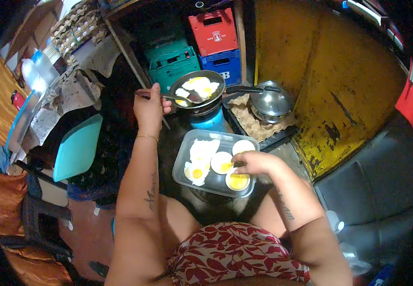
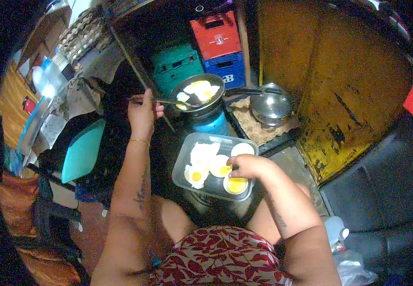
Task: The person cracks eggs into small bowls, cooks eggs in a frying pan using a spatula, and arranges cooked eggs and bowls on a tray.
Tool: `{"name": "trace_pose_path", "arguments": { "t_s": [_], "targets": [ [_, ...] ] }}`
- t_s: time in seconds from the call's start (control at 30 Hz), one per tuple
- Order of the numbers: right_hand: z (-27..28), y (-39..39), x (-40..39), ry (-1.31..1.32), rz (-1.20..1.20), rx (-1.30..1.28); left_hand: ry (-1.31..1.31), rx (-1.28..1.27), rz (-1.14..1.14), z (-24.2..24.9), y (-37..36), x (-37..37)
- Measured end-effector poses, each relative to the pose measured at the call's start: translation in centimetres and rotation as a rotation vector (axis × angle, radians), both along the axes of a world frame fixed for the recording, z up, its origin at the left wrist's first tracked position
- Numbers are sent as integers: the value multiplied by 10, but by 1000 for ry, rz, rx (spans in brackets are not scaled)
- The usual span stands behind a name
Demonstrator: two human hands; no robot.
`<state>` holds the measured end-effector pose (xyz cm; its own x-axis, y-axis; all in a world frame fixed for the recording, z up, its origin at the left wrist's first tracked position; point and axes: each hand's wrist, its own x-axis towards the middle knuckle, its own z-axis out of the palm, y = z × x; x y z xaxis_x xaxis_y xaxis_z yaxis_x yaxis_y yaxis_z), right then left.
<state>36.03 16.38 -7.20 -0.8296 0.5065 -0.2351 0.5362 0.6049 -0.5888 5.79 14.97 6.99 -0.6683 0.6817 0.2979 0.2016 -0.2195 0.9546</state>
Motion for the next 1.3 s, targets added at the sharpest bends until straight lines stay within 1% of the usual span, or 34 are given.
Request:
{"name": "trace_pose_path", "arguments": {
  "t_s": [0.1, 0.2, 0.43, 0.5, 0.63, 0.7, 0.9, 1.03, 1.1, 1.13, 1.2, 1.3],
  "targets": [
    [-1, 0, 0, 3, -1, -2, -30, 20, -50, 0, 5, 6],
    [-4, 2, 0, 7, 1, 9, -12, 39, -25, -1, 10, 15],
    [-3, 5, 0, 28, 3, -7, -18, 76, -54, -6, 16, 24],
    [-4, 6, -1, 14, -3, -7, 46, 37, -21, 1, 9, 31],
    [-2, 6, 0, 0, -7, -6, 101, 30, -23, 19, -5, 42],
    [-4, 7, 0, 7, -11, -23, 195, -14, -87, 27, -8, 42],
    [-3, 7, -2, 7, 2, -31, 319, -88, -52, 43, -8, 35],
    [-7, 6, -2, -22, 4, -9, 306, -140, -43, 51, -7, 33],
    [-6, 5, -3, -23, 7, -5, 196, -74, -97, 48, 0, 32],
    [-6, 5, -3, -25, 7, -2, 197, -72, -96, 46, 4, 32],
    [-7, 6, -3, -19, 8, -3, 107, 25, -46, 44, 10, 36],
    [-6, 7, -2, -8, 3, -13, 104, 45, -61, 41, 16, 34]
  ]
}}
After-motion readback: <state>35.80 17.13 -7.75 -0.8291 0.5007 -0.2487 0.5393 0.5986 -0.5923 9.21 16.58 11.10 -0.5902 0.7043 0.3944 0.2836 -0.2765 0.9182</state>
